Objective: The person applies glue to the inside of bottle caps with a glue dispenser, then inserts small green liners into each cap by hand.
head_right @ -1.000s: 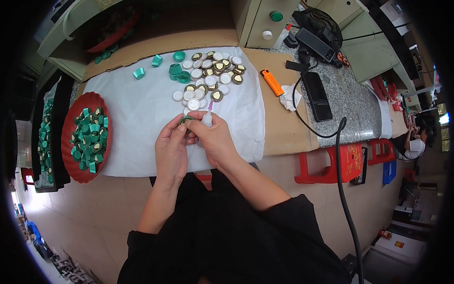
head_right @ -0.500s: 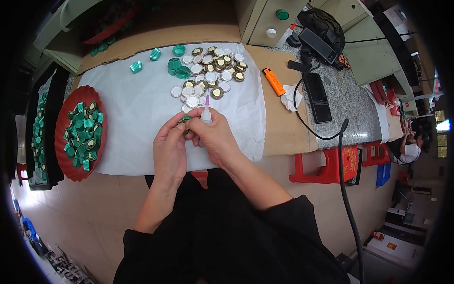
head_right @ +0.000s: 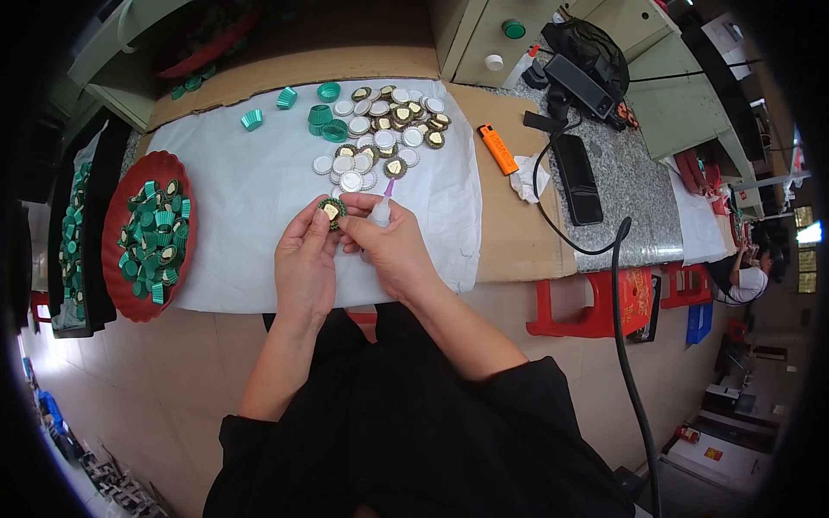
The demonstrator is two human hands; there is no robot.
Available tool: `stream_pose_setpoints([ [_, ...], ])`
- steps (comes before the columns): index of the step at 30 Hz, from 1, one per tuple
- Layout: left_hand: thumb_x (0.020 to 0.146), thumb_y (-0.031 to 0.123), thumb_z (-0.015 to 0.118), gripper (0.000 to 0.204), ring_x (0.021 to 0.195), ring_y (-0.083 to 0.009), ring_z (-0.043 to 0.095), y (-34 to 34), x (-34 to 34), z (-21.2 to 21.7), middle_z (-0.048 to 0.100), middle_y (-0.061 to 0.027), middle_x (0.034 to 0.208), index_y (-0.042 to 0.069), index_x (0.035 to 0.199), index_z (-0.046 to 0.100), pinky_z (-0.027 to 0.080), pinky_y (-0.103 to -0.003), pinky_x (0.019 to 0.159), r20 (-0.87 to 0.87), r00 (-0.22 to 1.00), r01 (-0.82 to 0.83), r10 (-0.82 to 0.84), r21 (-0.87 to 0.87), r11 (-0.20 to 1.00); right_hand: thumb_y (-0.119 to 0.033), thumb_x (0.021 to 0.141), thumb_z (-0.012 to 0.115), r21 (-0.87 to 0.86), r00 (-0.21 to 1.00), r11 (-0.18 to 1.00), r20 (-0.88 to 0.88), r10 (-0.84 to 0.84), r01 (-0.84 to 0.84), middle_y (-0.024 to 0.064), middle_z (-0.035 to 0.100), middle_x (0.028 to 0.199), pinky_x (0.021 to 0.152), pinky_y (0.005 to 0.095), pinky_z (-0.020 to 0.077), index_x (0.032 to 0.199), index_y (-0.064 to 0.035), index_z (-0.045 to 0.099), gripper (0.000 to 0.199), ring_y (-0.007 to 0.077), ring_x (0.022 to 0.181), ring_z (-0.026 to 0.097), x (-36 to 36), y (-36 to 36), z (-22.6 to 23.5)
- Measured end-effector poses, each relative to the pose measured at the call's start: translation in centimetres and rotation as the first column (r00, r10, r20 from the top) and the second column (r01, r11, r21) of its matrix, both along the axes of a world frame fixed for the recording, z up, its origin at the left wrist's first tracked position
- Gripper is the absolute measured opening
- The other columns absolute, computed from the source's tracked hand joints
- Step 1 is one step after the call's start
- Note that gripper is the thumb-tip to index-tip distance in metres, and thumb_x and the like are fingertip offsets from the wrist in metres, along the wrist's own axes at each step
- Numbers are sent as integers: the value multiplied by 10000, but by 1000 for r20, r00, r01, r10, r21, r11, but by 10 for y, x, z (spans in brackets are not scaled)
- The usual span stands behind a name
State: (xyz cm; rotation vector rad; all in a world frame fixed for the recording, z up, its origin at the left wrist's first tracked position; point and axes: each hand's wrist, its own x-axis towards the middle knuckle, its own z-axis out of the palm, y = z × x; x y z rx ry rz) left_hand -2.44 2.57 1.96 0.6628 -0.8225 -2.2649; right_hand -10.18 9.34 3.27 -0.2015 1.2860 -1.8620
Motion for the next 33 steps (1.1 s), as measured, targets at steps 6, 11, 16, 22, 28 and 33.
stream_pose_setpoints([
  [6, 837, 52, 478, 288, 827, -136, 514, 1, 4, -4, 543, -84, 961, -43, 1106, 445, 418, -263, 718, -41, 994, 100, -104, -86, 991, -44, 737, 603, -22, 1000, 1000, 9, 2, -2, 48, 567, 726, 526, 205, 406, 966, 32, 538, 250, 78, 594, 500, -3, 2, -1],
  [11, 777, 4, 555, 400, 911, -133, 495, 4, 6, -6, 514, -85, 1023, -32, 1145, 400, 413, -265, 794, -7, 998, 65, -68, -204, 977, -45, 739, 597, -50, 997, 997, 45, 58, -55, 49, 567, 713, 529, 216, 409, 946, 30, 551, 225, 81, 584, 495, -6, 10, 8],
  [16, 773, 19, 569, 394, 890, -132, 502, 5, 3, -6, 518, -85, 1013, -29, 1130, 411, 416, -263, 781, -12, 996, 85, -92, -266, 960, -46, 739, 596, -39, 999, 999, 15, 39, -38, 51, 569, 710, 525, 220, 413, 922, 34, 563, 202, 86, 571, 492, -10, 16, 3],
  [22, 782, 7, 550, 293, 824, -112, 520, 0, 2, -8, 547, -81, 935, -31, 1058, 458, 431, -250, 735, 17, 999, 50, -48, -181, 982, -44, 737, 594, -22, 995, 996, -27, 91, -92, 56, 562, 701, 520, 216, 419, 917, 32, 557, 199, 91, 573, 498, -8, 16, 3],
  [28, 751, -24, 577, 321, 818, -105, 510, -6, 7, 6, 544, -80, 918, -41, 1051, 464, 423, -230, 731, 197, 980, 36, 17, -266, 963, -75, 736, 598, -26, 993, 993, 1, 118, -118, 40, 542, 705, 532, 236, 427, 878, 20, 559, 176, 100, 571, 502, -13, 21, -4],
  [33, 741, -22, 590, 349, 839, -105, 502, -17, 12, 25, 538, -79, 938, -43, 1064, 459, 410, -227, 767, 152, 988, 41, 4, -287, 957, -77, 737, 597, -55, 993, 992, 18, 117, -116, 32, 539, 699, 534, 229, 417, 906, 21, 554, 200, 87, 568, 491, -14, 21, -3],
])
